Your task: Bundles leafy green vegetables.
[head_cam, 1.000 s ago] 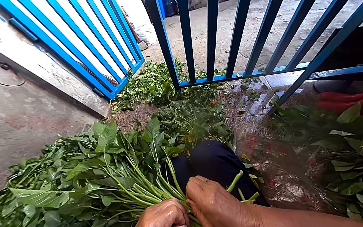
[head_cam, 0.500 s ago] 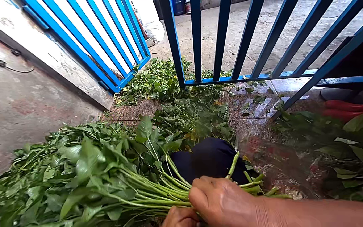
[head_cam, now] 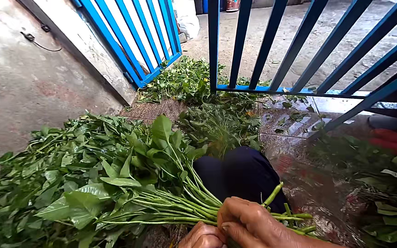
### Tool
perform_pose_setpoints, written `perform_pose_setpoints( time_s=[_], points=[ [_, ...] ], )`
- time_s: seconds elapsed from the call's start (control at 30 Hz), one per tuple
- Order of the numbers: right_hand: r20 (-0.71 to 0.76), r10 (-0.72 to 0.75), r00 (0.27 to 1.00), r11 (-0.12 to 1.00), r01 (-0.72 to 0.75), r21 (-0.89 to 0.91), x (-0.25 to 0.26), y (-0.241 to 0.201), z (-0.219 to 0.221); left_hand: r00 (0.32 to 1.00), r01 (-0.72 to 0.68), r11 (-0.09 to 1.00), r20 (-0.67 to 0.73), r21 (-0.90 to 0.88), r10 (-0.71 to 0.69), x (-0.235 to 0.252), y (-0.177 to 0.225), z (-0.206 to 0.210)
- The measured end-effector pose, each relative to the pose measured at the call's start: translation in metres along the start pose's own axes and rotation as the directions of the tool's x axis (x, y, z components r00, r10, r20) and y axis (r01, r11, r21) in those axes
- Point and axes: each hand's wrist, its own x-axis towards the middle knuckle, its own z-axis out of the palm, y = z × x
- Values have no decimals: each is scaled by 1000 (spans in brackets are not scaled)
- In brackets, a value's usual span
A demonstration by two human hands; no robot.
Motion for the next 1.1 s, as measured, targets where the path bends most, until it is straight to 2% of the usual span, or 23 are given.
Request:
perform_pose_setpoints(
  time_s=[0.17, 0.3, 0.37, 0.5, 0.6, 1.1],
  points=[
    [49, 67, 997, 979, -75, 191, 3, -2, -3, 1000, -14, 1000, 14, -3, 14, -1, 1, -5],
    [97, 20, 995, 959, -46, 279, 7, -3, -6, 999, -32, 999, 32, -21, 33, -1, 2, -8],
    [131, -8, 991, 963, -28, 269, 8, -3, -8, 998, -45, 999, 41, -21, 46, -1, 3, -9],
    [173, 2, 985, 994, -21, 105, 11, -3, -6, 996, -70, 997, 54, 42, 68, 0, 3, -9],
    [182, -11, 983, 999, 1, 52, 16, -3, -5, 995, -87, 991, 61, 104, 81, 1, 4, -10],
    [210, -32, 977, 999, 24, 43, 23, -1, -15, 989, -96, 967, 137, 236, 64, 7, 7, -19]
  ],
)
